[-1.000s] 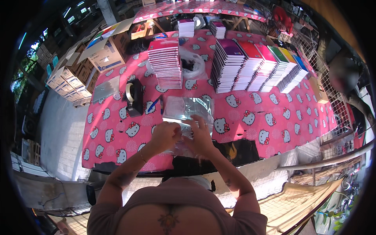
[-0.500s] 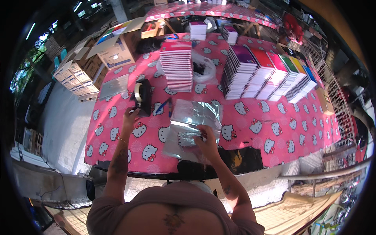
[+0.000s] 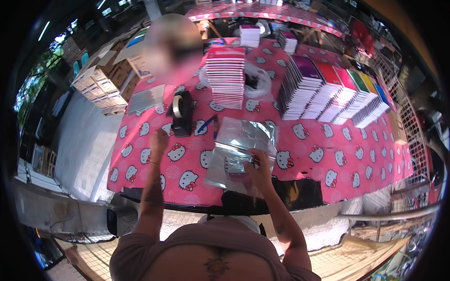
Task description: The person picks up a notebook from a stack, places it inside a clear plastic sleeve, and then seals the sleeve using adhesive tape from a dispenser.
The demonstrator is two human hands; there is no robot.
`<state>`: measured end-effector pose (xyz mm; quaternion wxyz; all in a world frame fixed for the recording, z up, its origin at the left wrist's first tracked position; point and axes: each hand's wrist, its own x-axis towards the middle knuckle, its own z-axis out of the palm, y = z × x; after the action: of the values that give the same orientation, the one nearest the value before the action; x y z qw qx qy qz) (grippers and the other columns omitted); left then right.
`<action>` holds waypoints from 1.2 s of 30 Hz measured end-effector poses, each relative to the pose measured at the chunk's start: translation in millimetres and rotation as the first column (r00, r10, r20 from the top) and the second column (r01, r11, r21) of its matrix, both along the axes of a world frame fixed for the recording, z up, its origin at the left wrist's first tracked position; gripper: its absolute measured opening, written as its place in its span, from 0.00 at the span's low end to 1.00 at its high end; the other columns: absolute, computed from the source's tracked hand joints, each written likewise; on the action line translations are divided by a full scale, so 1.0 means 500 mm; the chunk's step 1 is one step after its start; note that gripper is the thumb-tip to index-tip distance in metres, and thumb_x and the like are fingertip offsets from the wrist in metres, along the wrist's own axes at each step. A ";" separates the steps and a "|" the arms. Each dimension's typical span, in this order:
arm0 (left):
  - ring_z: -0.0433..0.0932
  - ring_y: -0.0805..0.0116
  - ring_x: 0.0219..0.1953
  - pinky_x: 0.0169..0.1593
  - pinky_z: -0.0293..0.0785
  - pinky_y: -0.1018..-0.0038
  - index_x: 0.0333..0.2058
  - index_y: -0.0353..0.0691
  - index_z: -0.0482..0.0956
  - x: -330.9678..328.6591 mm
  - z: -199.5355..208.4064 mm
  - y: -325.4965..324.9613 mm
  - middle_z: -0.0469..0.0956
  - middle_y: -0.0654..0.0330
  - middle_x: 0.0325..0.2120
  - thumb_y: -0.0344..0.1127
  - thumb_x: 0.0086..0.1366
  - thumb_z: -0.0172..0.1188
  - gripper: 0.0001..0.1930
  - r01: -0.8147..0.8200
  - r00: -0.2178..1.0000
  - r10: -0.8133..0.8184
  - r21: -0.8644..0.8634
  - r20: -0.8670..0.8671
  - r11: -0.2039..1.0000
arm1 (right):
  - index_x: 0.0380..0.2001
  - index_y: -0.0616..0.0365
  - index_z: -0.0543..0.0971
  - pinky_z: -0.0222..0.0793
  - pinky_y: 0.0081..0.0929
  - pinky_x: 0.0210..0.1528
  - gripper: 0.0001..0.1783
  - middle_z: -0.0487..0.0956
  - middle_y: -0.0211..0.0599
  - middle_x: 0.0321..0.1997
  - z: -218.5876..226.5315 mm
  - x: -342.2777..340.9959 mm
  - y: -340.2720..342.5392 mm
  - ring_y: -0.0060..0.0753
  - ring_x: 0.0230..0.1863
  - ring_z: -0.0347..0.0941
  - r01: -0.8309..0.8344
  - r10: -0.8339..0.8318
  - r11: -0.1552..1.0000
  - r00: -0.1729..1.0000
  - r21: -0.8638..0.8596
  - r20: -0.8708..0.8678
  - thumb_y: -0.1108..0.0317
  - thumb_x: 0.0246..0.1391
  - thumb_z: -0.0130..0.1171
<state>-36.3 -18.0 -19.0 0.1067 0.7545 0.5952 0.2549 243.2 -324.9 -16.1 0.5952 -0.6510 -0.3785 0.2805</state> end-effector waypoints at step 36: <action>0.80 0.58 0.47 0.51 0.77 0.62 0.55 0.35 0.70 -0.011 0.041 -0.375 0.80 0.53 0.45 0.41 0.54 0.75 0.33 0.517 0.699 -0.158 -0.341 0.697 0.786 | 0.73 0.58 0.58 0.50 0.35 0.71 0.47 0.67 0.42 0.67 -0.002 -0.084 0.059 0.36 0.69 0.60 -0.214 0.277 0.947 0.923 0.239 -0.269 0.30 0.67 0.34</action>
<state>-42.0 -205.3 1.6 0.5444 0.6652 0.4130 0.3009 201.3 -295.3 -16.9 0.6694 -0.4833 -0.3900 0.4077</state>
